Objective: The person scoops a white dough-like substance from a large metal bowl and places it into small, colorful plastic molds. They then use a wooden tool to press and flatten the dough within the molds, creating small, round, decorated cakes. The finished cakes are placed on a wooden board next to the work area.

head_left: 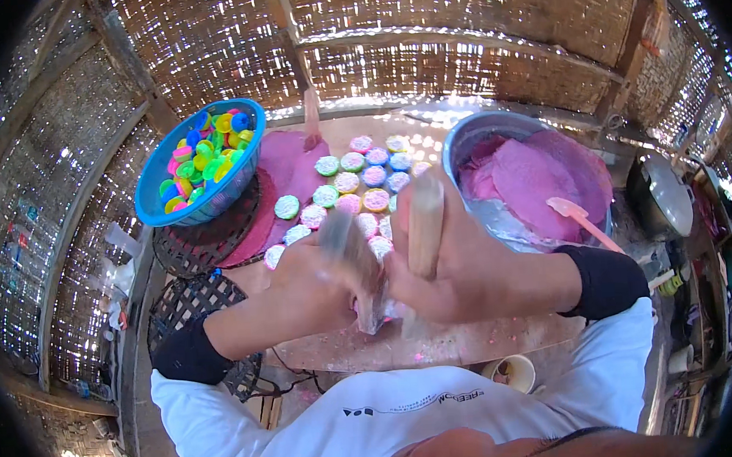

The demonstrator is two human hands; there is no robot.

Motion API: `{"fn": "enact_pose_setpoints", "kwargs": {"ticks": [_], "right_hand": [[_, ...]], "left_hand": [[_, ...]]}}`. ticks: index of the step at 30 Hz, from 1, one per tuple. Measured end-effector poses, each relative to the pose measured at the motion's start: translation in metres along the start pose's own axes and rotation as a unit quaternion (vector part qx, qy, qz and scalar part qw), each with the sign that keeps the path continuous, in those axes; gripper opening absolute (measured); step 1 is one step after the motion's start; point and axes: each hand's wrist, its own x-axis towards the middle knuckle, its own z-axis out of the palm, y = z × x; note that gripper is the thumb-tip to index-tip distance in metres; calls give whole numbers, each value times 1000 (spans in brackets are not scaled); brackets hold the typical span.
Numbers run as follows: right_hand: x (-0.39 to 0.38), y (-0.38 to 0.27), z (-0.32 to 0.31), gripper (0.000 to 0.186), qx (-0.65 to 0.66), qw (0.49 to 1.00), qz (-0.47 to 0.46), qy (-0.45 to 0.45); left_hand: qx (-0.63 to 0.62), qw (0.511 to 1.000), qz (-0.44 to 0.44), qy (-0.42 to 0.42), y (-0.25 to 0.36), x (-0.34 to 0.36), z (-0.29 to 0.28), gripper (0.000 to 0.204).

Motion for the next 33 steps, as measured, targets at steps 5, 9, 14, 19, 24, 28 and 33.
{"fn": "enact_pose_setpoints", "kwargs": {"ticks": [5,9,14,19,24,28,33], "right_hand": [[-49,0,-40,29,2,998,1,-56],[-76,20,-111,22,119,965,-143,183],[-82,81,-137,17,486,715,-67,497],[-60,130,-59,27,565,717,52,405],[-127,146,-104,32,-218,942,244,-72],[-192,185,-130,33,-478,809,263,-218],[-177,187,-121,10,-471,825,229,-212]], "left_hand": [[-17,941,-148,-305,17,41,-7,43],[-175,955,-209,-117,-19,-11,32,44],[-456,881,-69,106,14,37,77,41],[-427,748,3,508,27,89,88,33],[-10,816,26,578,-12,90,35,31],[141,834,1,533,-19,69,27,32],[244,862,-48,442,-20,60,26,34]]}}
